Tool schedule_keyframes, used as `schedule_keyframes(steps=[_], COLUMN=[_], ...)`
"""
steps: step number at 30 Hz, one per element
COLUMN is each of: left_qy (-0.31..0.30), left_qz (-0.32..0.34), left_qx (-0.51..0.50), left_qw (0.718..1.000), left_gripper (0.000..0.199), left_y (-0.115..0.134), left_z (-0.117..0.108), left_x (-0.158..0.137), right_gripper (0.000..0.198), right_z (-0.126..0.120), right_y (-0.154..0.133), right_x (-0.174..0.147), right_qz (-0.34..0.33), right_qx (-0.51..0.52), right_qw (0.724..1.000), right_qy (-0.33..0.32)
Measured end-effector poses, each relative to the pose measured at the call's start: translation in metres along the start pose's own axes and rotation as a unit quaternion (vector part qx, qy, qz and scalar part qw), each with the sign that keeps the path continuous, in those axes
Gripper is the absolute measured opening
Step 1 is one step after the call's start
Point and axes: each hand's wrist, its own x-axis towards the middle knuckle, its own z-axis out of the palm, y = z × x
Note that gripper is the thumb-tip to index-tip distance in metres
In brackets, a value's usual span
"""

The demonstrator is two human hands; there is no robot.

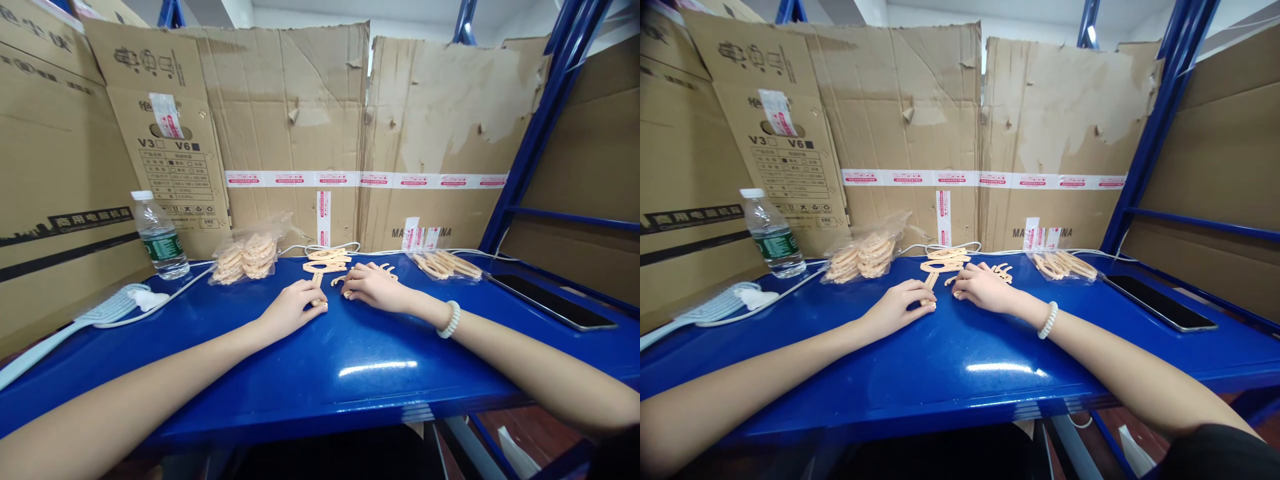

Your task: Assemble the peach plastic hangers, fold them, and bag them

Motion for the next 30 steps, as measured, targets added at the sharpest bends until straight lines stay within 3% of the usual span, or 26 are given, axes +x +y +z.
schedule_keyframes(steps=[5, 15, 22, 27, 30], left_qy=[0.0, -0.002, 0.003, -0.002, -0.005], left_qz=[0.002, -0.001, -0.005, -0.007, -0.01], left_qx=[0.001, 0.003, -0.002, -0.001, -0.001], left_qw=[1.0, 1.0, 1.0, 1.0, 1.0], left_gripper=[0.015, 0.014, 0.013, 0.013, 0.014], left_y=[0.0, -0.001, -0.001, -0.001, -0.001], left_z=[0.0, 0.001, 0.001, 0.0, 0.0], left_x=[0.0, -0.001, -0.002, -0.002, -0.003], right_gripper=[0.021, 0.023, 0.025, 0.023, 0.036], right_z=[0.0, 0.008, -0.024, -0.041, -0.04], right_y=[0.0, 0.006, 0.036, 0.067, 0.072], right_x=[0.0, 0.002, -0.015, -0.042, -0.05], right_qz=[0.003, -0.006, 0.05, 0.118, 0.158], right_qx=[0.01, 0.069, 0.111, 0.1, 0.07], right_qw=[0.999, 0.998, 0.991, 0.987, 0.981], right_qy=[0.033, 0.002, 0.059, -0.03, -0.087])
